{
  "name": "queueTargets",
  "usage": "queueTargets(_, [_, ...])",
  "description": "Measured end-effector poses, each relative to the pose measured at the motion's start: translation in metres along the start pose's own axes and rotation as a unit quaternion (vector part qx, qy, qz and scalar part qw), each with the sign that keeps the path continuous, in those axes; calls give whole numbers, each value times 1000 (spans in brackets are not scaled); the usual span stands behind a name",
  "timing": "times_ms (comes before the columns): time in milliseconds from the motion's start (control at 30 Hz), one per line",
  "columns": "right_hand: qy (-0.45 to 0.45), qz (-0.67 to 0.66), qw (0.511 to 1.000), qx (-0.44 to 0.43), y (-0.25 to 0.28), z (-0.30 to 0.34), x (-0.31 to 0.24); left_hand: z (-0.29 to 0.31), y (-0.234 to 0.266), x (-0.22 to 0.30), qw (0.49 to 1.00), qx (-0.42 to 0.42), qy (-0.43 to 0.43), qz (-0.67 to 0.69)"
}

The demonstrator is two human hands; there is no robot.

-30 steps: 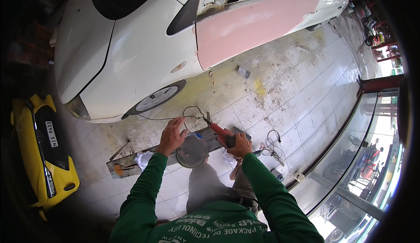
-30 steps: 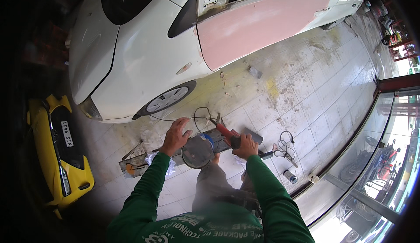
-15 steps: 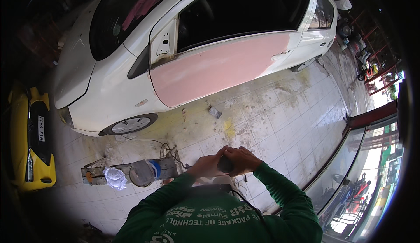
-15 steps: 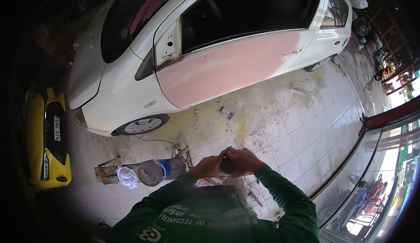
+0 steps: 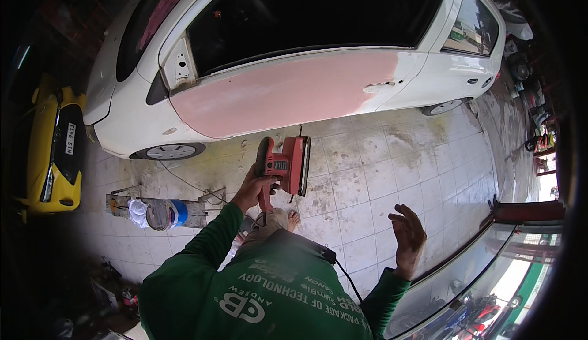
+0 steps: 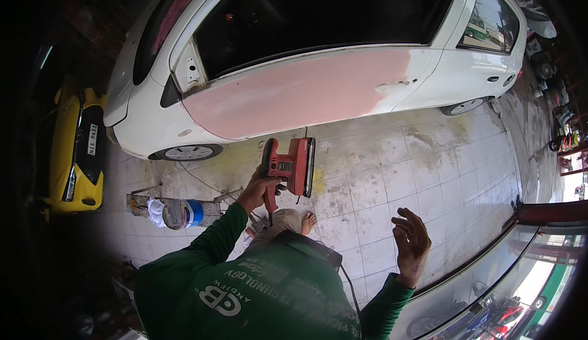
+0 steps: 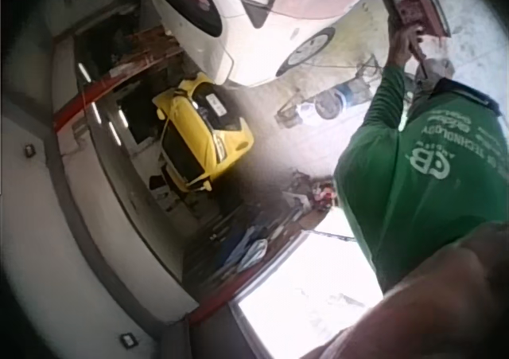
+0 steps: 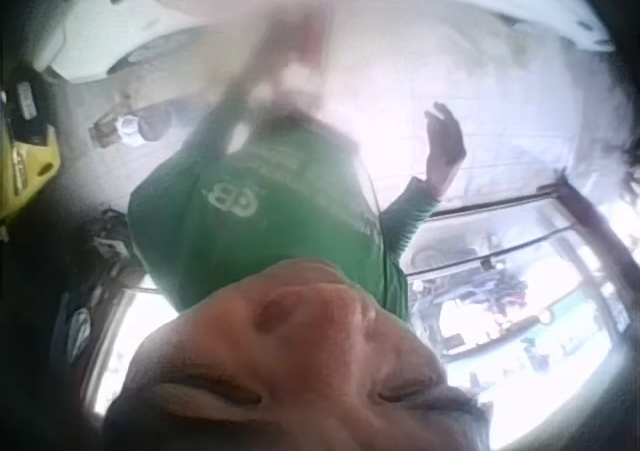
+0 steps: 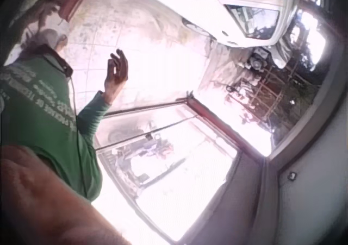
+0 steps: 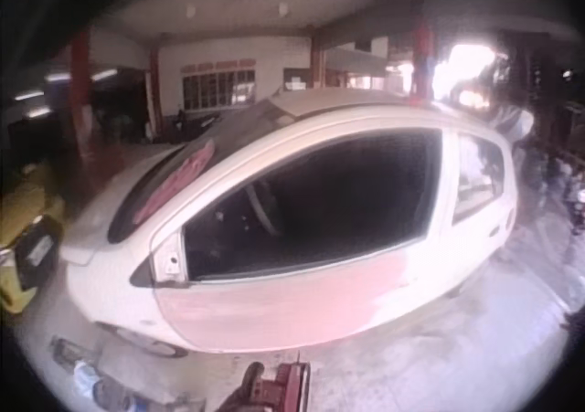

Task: The person plugs a power strip into a wall socket and then uses an electric sander to smooth the surface of a white car door. The door has pink primer applied to it, and the person moves the sander across the panel to prepare it for painting.

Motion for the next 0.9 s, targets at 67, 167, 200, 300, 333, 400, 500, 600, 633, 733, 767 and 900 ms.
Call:
queueTargets(67, [-5, -9, 998, -67, 10, -25, 17, -2, 10, 2, 995, 8, 50, 90])
queueTargets(167, [12, 27, 984, -177, -18, -94, 14, -1, 33, -18, 963, 23, 43, 265])
queueTargets(200, [24, 47, 975, -215, -34, -120, 9, -2, 37, -26, 952, 18, 12, 305])
queueTargets(300, [79, 80, 949, -296, -84, -210, -12, -19, 20, -24, 923, -6, -100, 372])
queueTargets(333, [104, 99, 937, -320, -102, -241, -16, -25, 8, -17, 913, -14, -141, 383])
queueTargets(400, [140, 145, 920, -337, -131, -299, -22, -46, -2, -15, 907, 78, -152, 386])
queueTargets(500, [177, 180, 881, -399, -173, -357, -41, -60, -23, -39, 874, 170, -189, 415])
queueTargets(600, [194, 196, 845, -458, -196, -416, -56, -73, -60, -27, 853, 259, -206, 404])
queueTargets(633, [245, 219, 832, -446, -203, -437, -65, -74, -73, -22, 851, 282, -203, 393])
queueTargets(733, [432, 254, 761, -412, -239, -505, -85, -88, -110, -7, 854, 337, -195, 345])
queueTargets(767, [455, 268, 740, -415, -259, -519, -87, -89, -122, -7, 854, 352, -206, 323])
queueTargets(900, [460, 355, 673, -458, -316, -580, -40, -126, -193, -7, 819, 376, -288, 325])
Point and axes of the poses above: each hand's wrist, its own z-axis away from the middle knuckle, its own y-axis out of the back of the hand, x = y × z, the point moved 9 cm from there along -z, towards the middle knuckle, and after that the axes turned 5 degrees about x, right-handed, at the moved point
